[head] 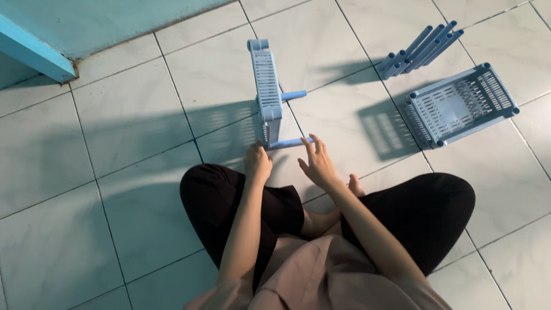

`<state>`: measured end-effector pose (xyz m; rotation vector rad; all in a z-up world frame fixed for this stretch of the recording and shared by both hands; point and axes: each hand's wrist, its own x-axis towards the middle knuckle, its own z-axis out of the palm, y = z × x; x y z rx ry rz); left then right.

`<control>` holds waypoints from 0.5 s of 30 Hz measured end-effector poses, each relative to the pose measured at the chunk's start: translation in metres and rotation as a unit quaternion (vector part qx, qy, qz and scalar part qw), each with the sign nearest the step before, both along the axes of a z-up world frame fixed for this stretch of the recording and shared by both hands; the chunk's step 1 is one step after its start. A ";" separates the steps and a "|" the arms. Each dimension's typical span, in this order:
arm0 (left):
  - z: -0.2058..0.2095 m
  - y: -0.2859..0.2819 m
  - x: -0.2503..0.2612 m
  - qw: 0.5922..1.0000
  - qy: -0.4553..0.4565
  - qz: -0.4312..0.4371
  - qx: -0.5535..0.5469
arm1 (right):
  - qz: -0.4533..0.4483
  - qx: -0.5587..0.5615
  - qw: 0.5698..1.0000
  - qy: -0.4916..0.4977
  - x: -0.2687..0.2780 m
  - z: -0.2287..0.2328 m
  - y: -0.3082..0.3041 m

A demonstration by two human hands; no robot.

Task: The person assembles a light-blue plastic dish rack by inserting cylindrical legs into the base and attaching corner caps. They handle the rack base, legs, and caps by hand, repeatedly inserting and adjusting parts until the rack is fully assembled.

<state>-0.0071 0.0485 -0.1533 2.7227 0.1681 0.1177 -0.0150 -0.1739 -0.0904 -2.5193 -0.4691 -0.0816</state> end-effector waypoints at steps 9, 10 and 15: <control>-0.003 0.000 0.006 0.999 -0.009 -0.027 -0.044 | -0.065 0.077 0.992 -0.081 0.023 -0.046 -0.007; -0.002 -0.001 0.007 0.999 -0.010 -0.029 -0.045 | -0.066 0.078 0.991 -0.082 0.024 -0.048 -0.010; 0.006 -0.002 0.010 0.997 -0.020 -0.034 -0.061 | -0.092 0.120 0.988 -0.015 0.028 -0.051 -0.017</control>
